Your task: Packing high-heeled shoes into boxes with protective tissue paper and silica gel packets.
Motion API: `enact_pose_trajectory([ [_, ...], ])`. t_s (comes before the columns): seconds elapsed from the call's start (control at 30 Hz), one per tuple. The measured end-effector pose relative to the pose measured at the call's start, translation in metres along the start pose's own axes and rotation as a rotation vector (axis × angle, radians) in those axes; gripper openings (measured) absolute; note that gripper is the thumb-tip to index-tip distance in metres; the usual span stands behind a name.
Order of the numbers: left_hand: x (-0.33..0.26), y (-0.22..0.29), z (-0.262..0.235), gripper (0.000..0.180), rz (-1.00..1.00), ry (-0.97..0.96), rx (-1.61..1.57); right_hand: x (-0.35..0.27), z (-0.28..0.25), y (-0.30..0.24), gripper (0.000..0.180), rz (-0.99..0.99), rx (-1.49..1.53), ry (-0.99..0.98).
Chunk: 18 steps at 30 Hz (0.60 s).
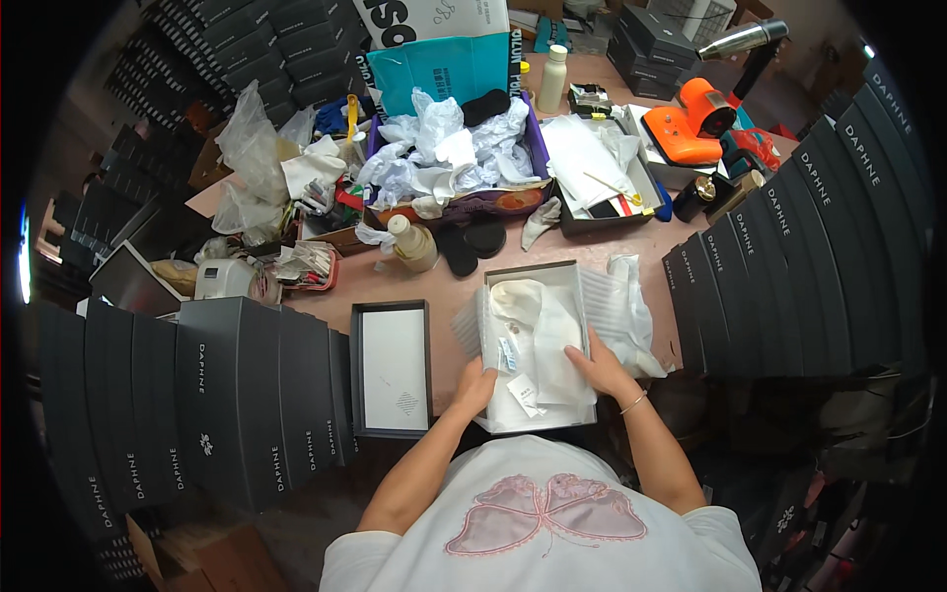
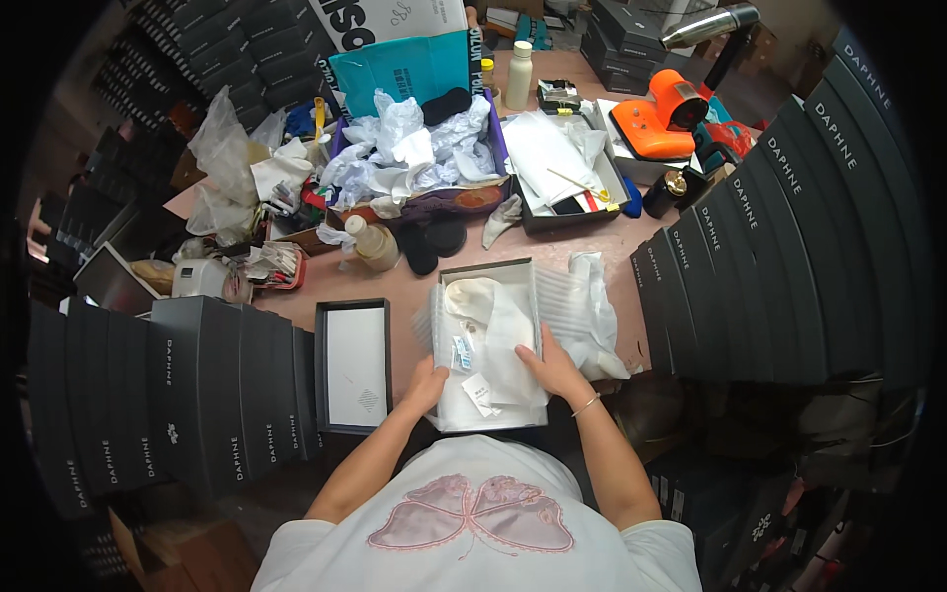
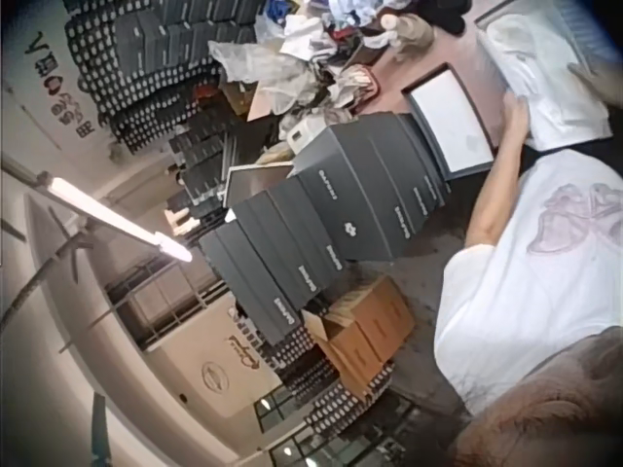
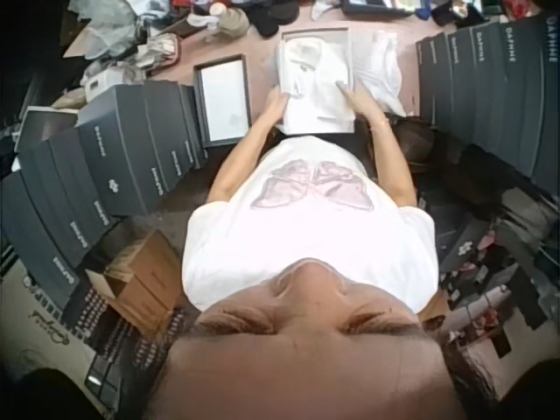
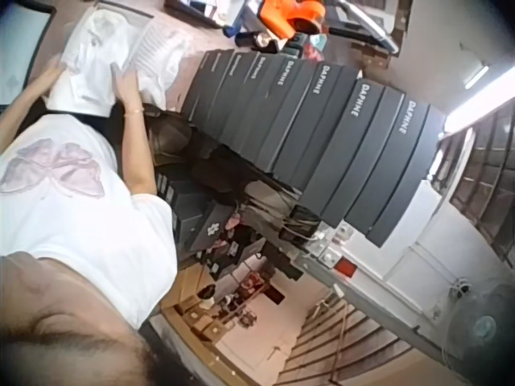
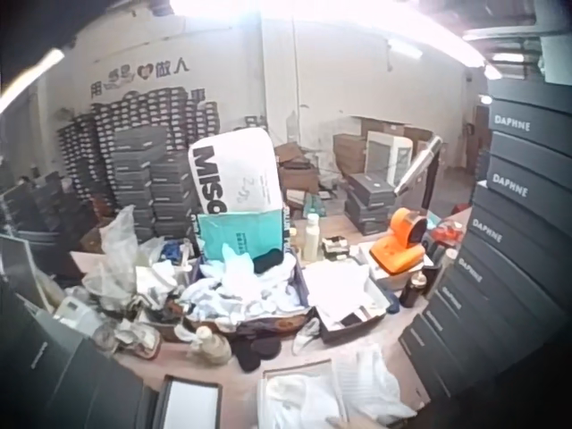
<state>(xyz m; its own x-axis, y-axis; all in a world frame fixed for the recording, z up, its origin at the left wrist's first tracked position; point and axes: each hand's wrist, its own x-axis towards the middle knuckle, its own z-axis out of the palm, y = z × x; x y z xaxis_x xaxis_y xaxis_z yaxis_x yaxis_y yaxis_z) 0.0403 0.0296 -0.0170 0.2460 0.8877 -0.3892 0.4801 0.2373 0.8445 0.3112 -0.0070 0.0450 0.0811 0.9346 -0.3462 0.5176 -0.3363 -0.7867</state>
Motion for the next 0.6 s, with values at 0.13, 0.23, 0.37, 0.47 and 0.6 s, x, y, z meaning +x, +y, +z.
enact_pose_trajectory([
  [0.13, -0.043, 0.056, -0.03, 0.052, -0.008, -0.048, -0.522, 0.003, 0.004, -0.018, 0.078, 0.093, 0.794, -0.151],
  [0.23, -0.035, 0.035, -0.022, 0.063, -0.033, -0.039, -0.832, 0.021, 0.027, -0.015, 0.078, 0.184, 0.971, -0.16],
  [0.37, -0.001, -0.041, 0.012, 0.071, -0.072, 0.071, -0.723, 0.067, 0.062, 0.042, 0.078, -0.025, 0.089, 0.051],
  [0.47, -0.005, -0.032, 0.004, 0.068, 0.047, 0.205, -0.394, 0.071, 0.056, -0.005, 0.075, -0.473, -0.229, 0.224],
  [0.6, -0.028, -0.003, -0.019, 0.066, 0.229, 0.218, -0.202, 0.087, 0.084, -0.048, 0.065, -0.425, -0.553, 0.121],
])
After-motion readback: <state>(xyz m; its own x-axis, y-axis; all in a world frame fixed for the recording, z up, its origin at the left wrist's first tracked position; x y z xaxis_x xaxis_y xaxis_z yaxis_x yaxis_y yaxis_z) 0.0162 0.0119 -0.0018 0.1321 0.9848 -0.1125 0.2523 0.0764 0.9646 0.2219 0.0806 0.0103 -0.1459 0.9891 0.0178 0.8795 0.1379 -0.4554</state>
